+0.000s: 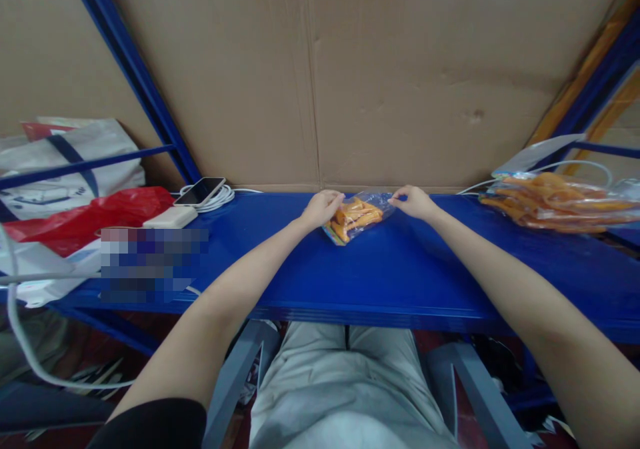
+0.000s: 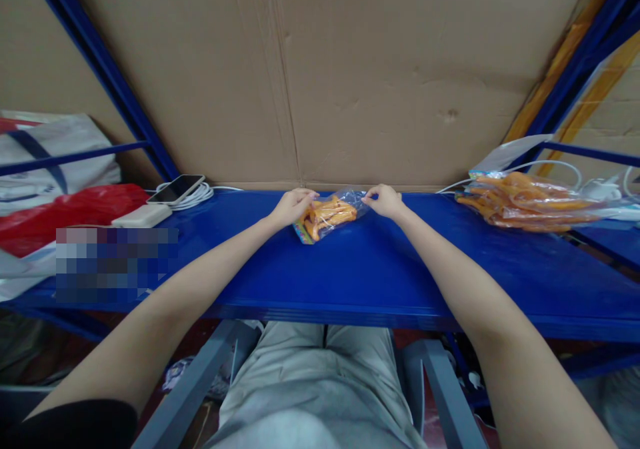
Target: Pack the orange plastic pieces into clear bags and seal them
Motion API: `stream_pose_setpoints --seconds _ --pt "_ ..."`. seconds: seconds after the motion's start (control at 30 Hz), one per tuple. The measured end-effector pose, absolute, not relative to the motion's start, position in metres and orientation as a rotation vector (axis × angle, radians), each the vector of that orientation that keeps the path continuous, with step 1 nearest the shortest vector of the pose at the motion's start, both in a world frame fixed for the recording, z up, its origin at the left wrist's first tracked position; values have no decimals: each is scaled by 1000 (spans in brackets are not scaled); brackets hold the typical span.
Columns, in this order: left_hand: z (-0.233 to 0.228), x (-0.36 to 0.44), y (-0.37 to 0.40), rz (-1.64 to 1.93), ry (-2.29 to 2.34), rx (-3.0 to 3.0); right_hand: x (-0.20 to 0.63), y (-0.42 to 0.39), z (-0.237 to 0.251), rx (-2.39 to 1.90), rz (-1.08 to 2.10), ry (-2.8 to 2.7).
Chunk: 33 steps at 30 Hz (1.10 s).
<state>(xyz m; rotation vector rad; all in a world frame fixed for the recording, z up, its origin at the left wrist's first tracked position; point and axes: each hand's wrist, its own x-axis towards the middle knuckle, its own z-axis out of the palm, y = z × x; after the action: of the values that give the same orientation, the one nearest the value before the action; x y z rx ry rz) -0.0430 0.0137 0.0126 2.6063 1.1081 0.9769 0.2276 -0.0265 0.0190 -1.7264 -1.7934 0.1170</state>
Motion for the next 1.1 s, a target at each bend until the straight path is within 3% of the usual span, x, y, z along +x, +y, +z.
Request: stream_pose_setpoints --seconds 0.1,0.17,0.43,0.8,1.1 --pt "10 -42 14 1063 1231 2469 231 -29 19 -1898 -235 -1709" --pt "8 -40 14 1039 1367 2351 232 -32 23 -1994 -260 -1642" --pt "6 -37 18 912 1305 1935 214 -35 24 -1927 582 -1458" --pt "-8 -37 25 928 1316 1819 200 -30 8 -1628 726 -1141" --pt "-9 -39 37 1056 1492 1668 188 -31 3 -1214 1127 -1017"
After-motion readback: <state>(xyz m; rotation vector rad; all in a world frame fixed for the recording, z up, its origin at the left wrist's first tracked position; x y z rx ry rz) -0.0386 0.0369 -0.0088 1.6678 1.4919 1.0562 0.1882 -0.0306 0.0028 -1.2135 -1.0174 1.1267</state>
